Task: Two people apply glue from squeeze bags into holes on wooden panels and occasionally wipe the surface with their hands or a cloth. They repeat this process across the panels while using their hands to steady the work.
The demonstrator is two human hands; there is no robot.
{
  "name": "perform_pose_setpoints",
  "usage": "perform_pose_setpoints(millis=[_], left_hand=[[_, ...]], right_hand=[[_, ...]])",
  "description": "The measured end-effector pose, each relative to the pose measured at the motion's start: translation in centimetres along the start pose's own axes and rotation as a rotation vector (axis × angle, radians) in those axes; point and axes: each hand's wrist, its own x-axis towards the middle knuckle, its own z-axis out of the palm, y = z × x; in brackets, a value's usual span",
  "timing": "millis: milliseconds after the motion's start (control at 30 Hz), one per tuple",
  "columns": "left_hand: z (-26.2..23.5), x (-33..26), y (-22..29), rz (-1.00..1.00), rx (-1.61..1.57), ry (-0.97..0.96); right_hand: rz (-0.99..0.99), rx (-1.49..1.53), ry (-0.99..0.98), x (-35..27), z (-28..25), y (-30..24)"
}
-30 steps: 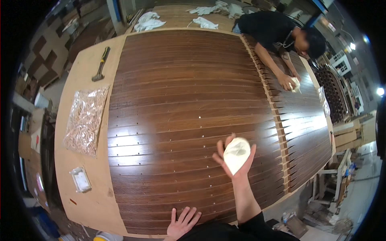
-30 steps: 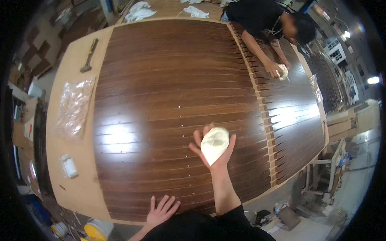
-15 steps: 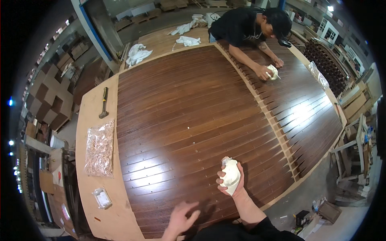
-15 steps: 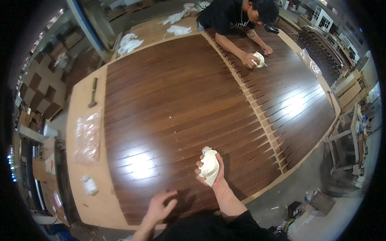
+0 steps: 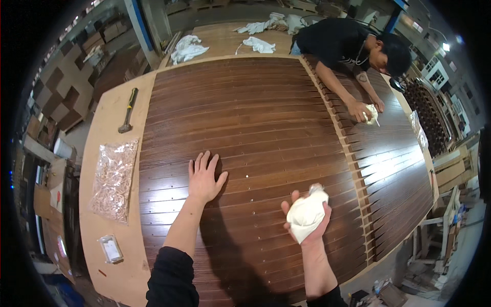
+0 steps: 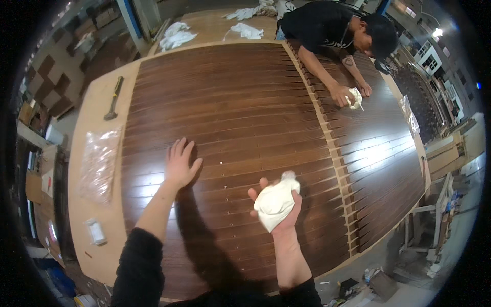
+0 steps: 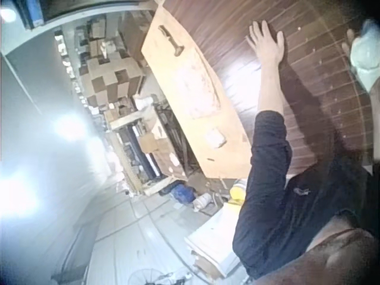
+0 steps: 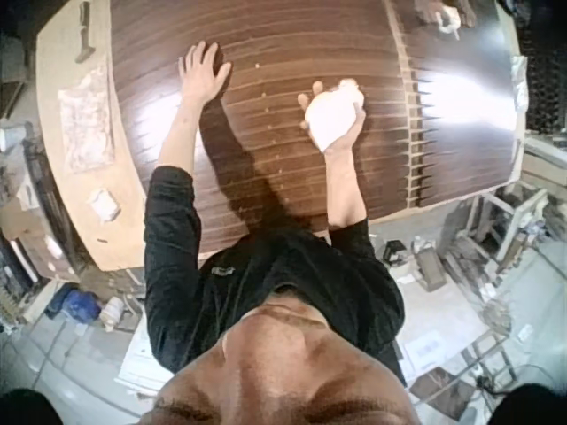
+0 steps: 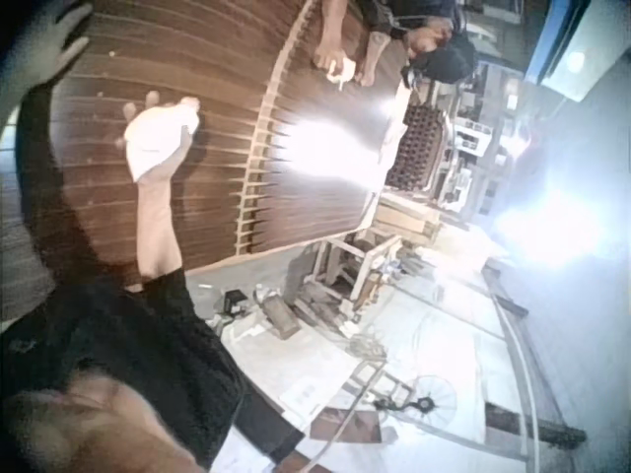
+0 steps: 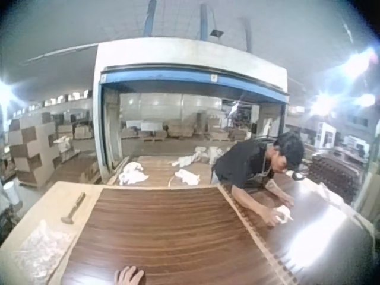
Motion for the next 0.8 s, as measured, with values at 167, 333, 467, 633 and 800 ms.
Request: perform_pose_setpoints(millis=[167,333,467,633,800], left_hand=[[-0.1,0.7,1.2,-0.024,-0.078,-0.012],[-0.5,0.8,1.0,-0.014,-0.09,0.041],[-0.1,0.7,0.8,-0.038,-0.104,0.036],[-0.2,0.8,0.9,-0.054,-0.112,0.018],[-0.2,0.6,0.8,-0.066,-0.095,-0.011]], right_hand=[[-0.21,-0.714,0.06,7.9,2.2,-3.0],[-0.43,-1.297,0.247,13.9,2.8,-2.5],[-0.433,-1.464,0.173,17.4,2.6,-0.2],[-0.353,-1.533,0.215,19.0,2.7,1.3],[-0.311,-1.591,0.256,19.4,2.4,2.2]])
